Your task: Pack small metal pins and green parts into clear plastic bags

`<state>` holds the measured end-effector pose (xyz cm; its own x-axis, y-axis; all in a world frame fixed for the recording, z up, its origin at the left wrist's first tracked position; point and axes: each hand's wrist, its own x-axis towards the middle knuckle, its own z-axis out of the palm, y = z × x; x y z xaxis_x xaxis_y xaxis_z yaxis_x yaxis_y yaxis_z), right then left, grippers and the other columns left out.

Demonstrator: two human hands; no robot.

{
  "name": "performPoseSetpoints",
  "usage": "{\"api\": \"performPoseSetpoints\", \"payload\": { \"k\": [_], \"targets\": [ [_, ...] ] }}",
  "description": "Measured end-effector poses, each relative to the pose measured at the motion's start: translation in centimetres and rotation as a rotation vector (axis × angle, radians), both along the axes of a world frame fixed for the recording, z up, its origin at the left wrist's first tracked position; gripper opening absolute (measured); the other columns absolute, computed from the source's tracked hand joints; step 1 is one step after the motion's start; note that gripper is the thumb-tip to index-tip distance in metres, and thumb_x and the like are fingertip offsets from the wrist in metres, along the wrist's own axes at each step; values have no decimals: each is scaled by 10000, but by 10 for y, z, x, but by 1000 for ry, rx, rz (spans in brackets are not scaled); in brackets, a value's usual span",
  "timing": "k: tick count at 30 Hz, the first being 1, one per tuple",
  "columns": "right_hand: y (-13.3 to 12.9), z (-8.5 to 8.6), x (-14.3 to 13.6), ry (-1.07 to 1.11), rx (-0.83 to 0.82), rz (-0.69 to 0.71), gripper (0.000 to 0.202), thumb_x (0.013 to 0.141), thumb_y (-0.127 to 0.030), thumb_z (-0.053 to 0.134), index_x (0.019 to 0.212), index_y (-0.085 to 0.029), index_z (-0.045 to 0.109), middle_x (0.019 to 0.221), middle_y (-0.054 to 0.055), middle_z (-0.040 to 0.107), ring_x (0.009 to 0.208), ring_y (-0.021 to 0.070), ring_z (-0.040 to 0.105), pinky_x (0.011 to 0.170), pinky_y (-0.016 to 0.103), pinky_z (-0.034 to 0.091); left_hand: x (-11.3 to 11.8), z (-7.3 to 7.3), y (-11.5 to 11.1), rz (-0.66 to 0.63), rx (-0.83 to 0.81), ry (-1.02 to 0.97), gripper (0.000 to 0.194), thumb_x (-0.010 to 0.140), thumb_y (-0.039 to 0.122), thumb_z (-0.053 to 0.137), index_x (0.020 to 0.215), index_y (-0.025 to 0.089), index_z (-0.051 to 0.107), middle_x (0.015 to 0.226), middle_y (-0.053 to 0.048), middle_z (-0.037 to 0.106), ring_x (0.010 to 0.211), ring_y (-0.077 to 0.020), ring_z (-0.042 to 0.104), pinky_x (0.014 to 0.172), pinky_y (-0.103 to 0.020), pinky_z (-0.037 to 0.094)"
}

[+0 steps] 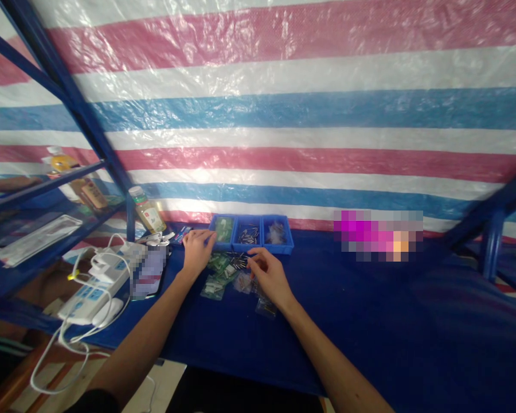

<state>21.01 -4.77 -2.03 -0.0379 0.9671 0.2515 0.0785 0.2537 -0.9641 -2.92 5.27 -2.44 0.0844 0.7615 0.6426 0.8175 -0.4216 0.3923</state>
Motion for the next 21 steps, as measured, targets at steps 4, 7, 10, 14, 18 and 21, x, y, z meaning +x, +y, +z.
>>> {"api": "performPoseSetpoints", "payload": {
  "k": [4,7,10,14,18,21],
  "targets": [
    [2,-9,3,-332,164,-115,172,945,-320,575,1054,-243,684,851,32,711,756,223,640,716,346,472,4,2,-5,-62,39,26,240,971,365,596,1151,290,737,1171,-82,680,1113,-284,520,1012,-486,357],
    [4,-14,4,-578,282,-121,155,953,-238,560,1032,-241,693,943,53,727,888,247,639,813,376,445,7,5,-8,-149,45,67,241,999,374,550,1052,268,760,1137,-71,704,1125,-276,511,1042,-502,317],
    [6,-17,1,-785,321,-117,124,955,-202,580,1005,-234,689,964,53,728,923,246,623,819,376,402,9,8,-10,-127,-13,125,294,1027,369,496,1003,246,762,1109,-64,724,1140,-269,506,1064,-522,276],
    [9,-21,-3,-965,329,-156,60,943,-206,639,972,-232,684,957,42,715,953,243,602,831,377,359,12,10,-13,-67,-80,178,317,1042,358,467,1000,253,763,1155,-52,715,1179,-262,500,1067,-512,263],
    [13,-25,-5,-1047,320,-176,58,956,-231,635,926,-226,684,947,50,695,961,239,590,839,371,345,14,11,-15,-56,-63,162,281,1035,346,483,1055,263,751,1186,-57,691,1170,-266,512,1030,-499,306],
    [15,-27,-7,-1065,319,-173,99,973,-226,610,913,-226,688,945,51,685,948,230,585,831,362,341,16,14,-19,-61,-29,128,265,1033,324,489,1165,275,714,1220,-66,665,1155,-264,523,1012,-488,339]
  ]
}}
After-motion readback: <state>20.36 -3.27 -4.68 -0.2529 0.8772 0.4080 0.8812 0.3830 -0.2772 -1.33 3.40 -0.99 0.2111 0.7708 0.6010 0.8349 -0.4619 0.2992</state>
